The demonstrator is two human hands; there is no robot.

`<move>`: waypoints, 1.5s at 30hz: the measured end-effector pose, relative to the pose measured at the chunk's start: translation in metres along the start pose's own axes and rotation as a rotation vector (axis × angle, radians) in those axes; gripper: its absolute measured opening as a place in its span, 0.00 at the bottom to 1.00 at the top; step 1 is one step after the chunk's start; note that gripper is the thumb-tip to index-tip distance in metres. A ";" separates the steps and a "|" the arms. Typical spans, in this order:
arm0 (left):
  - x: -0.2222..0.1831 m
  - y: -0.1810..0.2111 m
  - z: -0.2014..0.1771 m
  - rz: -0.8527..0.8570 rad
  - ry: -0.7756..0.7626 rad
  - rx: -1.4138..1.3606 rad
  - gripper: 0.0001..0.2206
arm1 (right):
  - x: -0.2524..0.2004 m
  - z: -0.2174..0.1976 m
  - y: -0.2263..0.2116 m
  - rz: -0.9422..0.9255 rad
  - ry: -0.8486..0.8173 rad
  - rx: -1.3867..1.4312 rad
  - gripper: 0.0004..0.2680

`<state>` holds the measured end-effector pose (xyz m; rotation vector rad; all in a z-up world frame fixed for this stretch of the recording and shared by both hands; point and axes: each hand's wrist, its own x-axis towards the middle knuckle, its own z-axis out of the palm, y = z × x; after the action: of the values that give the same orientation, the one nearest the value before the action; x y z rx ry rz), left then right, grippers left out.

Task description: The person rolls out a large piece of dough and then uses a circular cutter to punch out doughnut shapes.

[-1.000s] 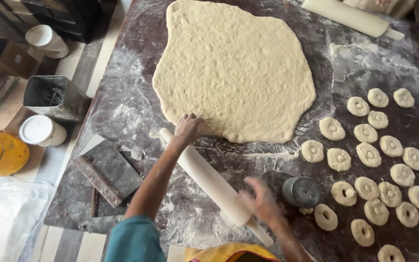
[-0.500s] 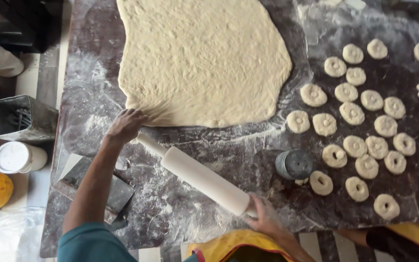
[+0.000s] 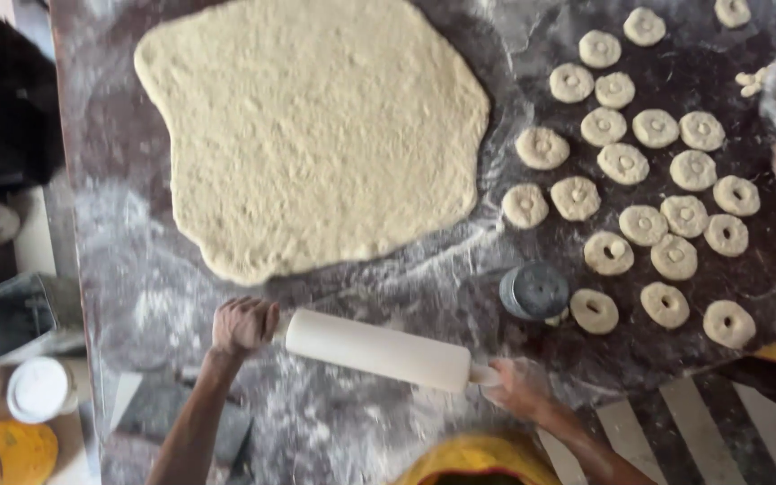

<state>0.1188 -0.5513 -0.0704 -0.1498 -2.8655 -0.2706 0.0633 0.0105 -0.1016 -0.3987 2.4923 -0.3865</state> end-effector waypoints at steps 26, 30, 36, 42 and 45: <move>0.352 -0.051 0.047 0.055 0.345 -0.047 0.10 | 0.225 -0.218 -0.012 -0.103 0.761 -0.321 0.10; 0.323 -0.054 0.041 0.049 0.306 -0.094 0.10 | 0.200 -0.198 -0.020 -0.146 0.756 -0.271 0.08; 0.232 -0.060 0.022 0.037 0.283 -0.182 0.10 | 0.160 -0.148 -0.061 0.006 0.728 -0.309 0.07; 0.162 -0.069 0.033 -0.054 0.234 -0.168 0.09 | 0.122 -0.093 -0.071 -0.038 0.821 -0.357 0.07; 0.140 -0.065 0.027 -0.106 0.137 -0.129 0.09 | 0.102 -0.070 -0.072 -0.075 0.784 -0.265 0.10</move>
<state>-0.0306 -0.5991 -0.0704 -0.0026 -2.7240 -0.4675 -0.0441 -0.0796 -0.0710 -0.5189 3.3208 -0.2700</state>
